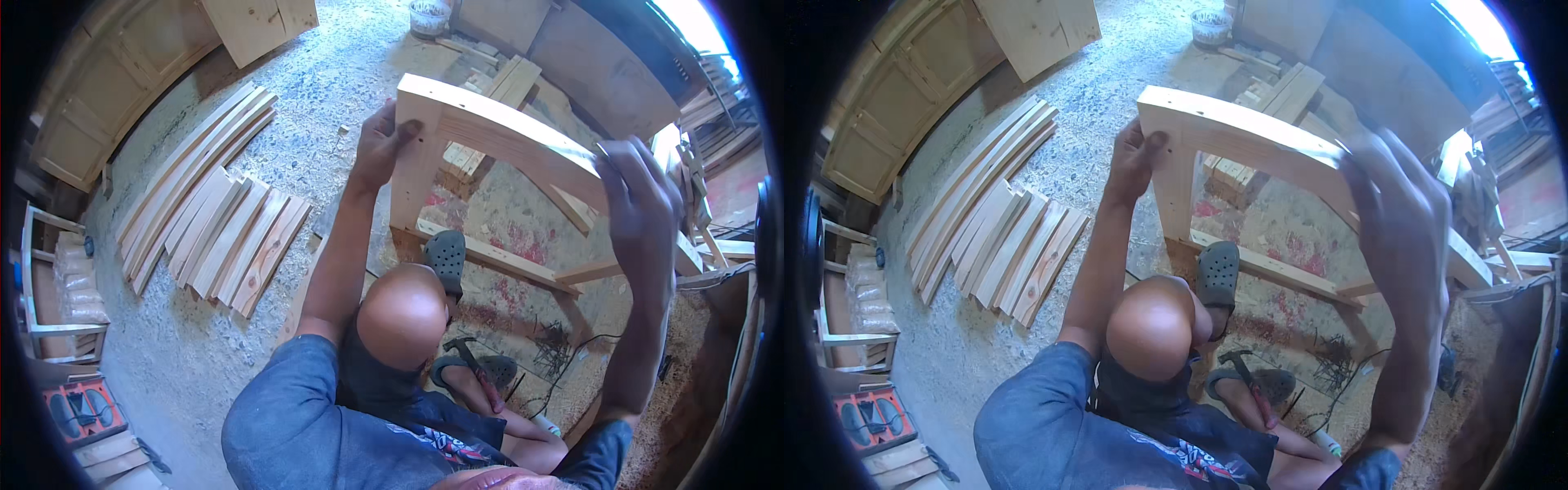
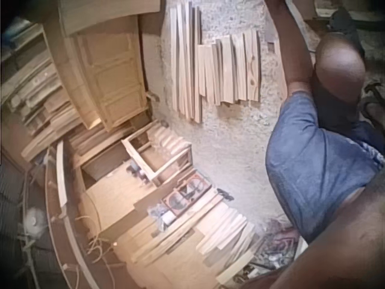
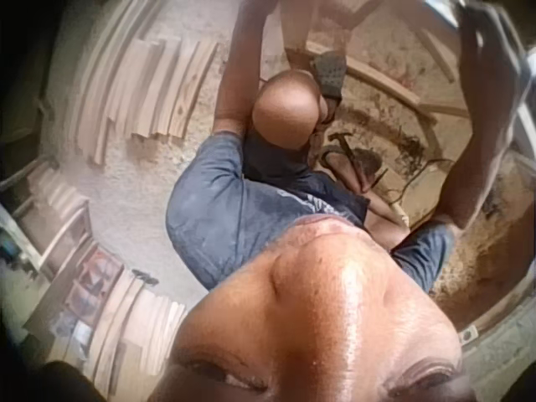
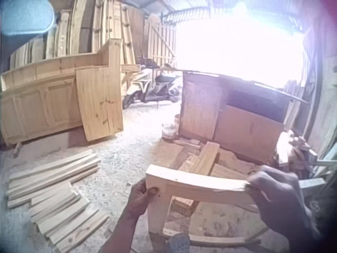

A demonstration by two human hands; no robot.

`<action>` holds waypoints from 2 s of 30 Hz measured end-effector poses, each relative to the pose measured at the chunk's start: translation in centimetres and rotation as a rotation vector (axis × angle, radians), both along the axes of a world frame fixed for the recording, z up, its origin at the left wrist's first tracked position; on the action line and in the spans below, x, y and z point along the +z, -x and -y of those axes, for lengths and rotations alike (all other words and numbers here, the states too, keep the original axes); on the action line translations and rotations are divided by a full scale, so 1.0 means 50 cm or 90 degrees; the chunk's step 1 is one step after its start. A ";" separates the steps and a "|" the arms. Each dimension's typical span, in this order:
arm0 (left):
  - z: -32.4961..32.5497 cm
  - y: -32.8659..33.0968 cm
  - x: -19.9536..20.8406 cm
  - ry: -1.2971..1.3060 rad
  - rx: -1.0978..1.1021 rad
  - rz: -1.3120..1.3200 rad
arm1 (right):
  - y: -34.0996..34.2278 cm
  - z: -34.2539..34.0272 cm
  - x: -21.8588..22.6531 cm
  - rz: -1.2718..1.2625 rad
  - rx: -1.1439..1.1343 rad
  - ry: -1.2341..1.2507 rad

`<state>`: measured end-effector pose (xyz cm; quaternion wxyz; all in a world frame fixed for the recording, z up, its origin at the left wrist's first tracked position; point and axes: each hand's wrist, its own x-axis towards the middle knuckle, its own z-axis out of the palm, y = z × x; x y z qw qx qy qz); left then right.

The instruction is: The recorder is assembling a wooden frame using a hammer and nails, applying glue to joints.

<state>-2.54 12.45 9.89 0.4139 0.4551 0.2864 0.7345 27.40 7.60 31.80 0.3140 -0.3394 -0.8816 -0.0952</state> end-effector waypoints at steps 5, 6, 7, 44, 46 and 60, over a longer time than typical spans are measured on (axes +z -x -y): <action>-0.001 0.003 0.000 -0.007 -0.044 -0.011 | 0.174 -0.089 0.034 0.119 0.114 -0.054; -0.002 0.003 -0.001 -0.006 -0.060 -0.004 | 0.189 -0.098 0.035 0.124 0.112 -0.055; -0.003 0.004 -0.002 -0.009 -0.058 0.001 | 0.201 -0.106 0.036 0.148 0.131 -0.067; -0.008 0.019 0.006 0.016 -0.099 -0.014 | 0.292 -0.123 0.042 0.328 0.086 0.182; -0.005 0.017 0.003 0.007 -0.064 -0.057 | 0.264 -0.114 0.061 0.306 0.082 0.122; -0.003 0.006 0.007 -0.010 -0.057 -0.019 | 0.230 -0.118 0.071 0.358 0.074 0.109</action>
